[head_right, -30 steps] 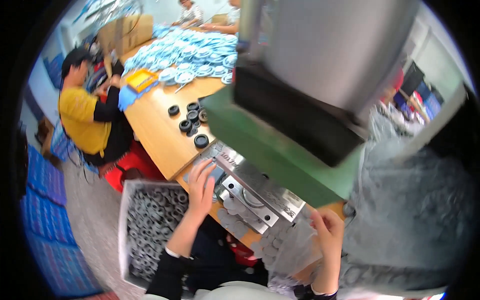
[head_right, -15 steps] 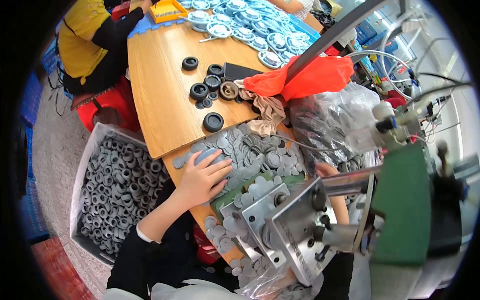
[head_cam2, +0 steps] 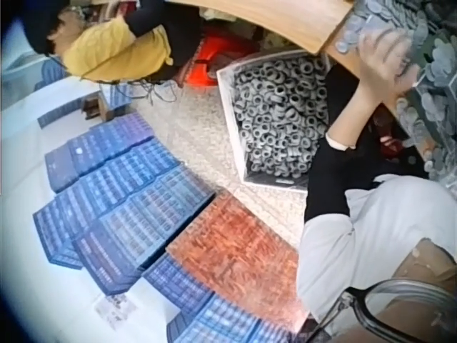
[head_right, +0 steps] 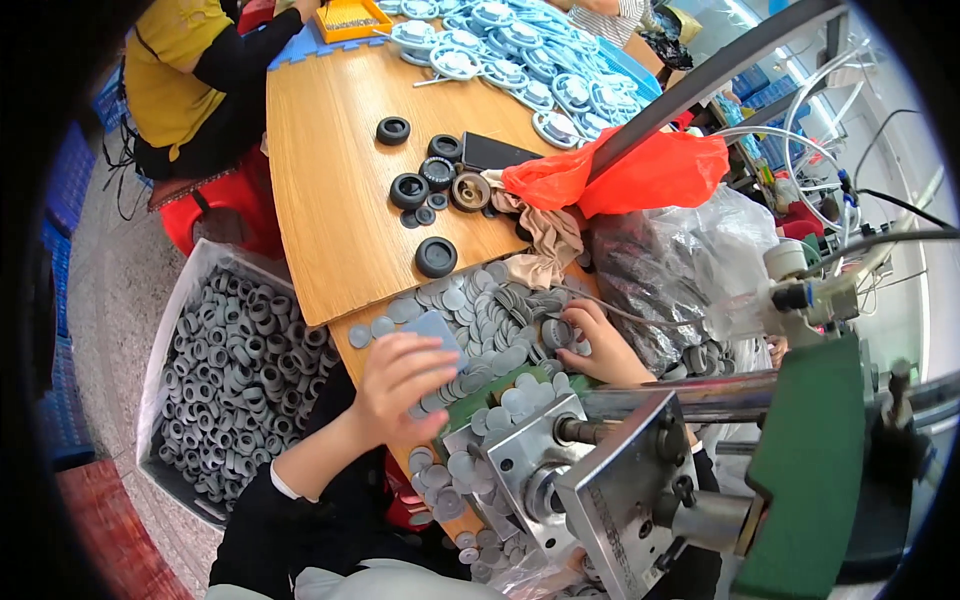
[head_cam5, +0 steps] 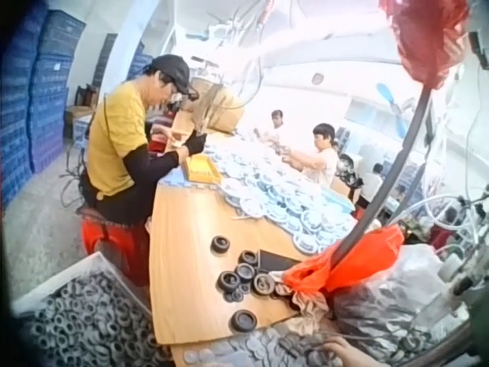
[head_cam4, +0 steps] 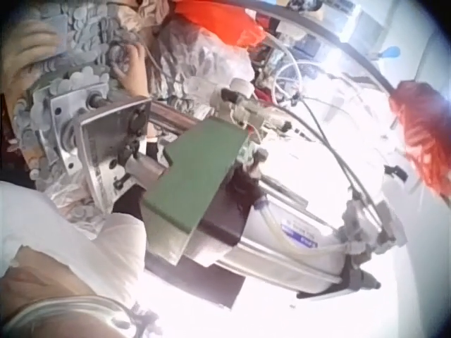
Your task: Processing and pressing rubber rings using a pneumatic machine.
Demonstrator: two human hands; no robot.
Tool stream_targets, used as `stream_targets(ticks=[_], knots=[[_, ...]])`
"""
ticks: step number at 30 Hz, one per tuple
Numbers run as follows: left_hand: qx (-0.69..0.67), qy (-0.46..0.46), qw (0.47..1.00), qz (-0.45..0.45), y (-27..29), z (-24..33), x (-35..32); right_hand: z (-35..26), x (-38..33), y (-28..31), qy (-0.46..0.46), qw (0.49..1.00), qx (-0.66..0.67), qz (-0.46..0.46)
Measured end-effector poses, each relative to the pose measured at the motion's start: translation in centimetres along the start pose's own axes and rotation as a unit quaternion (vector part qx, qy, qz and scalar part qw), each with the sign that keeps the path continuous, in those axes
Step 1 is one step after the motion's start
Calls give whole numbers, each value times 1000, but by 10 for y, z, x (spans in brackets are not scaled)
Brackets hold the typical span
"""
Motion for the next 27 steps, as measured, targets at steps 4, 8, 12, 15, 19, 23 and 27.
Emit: stream_targets(ticks=[4,8,12,15,19,23,27], knots=[[-95,-60,994,5,1,88,32,21,-16,12,-72,995,26,66],[-189,35,979,-67,-45,132,64,61,-63,48,-132,971,46,192],[-254,143,948,-126,-69,130,62,1,-103,37,-117,926,195,302],[-293,140,945,-31,-67,136,61,-49,-183,39,-111,855,298,410],[-178,122,975,-45,-67,134,52,-68,-255,24,-112,723,447,516],[-56,90,994,-17,-38,139,43,-38,-290,91,-106,542,571,607],[51,103,993,11,19,107,0,-102,-309,73,-244,612,359,661]])
Point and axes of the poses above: each hand's wrist, its own x-axis towards the middle knuckle, its own y-axis out of the back of the hand, z = x × y, the point moved 8 cm from there along x, towards the middle knuckle, and after that the axes turned 5 degrees about z, right-handed, at the moved point
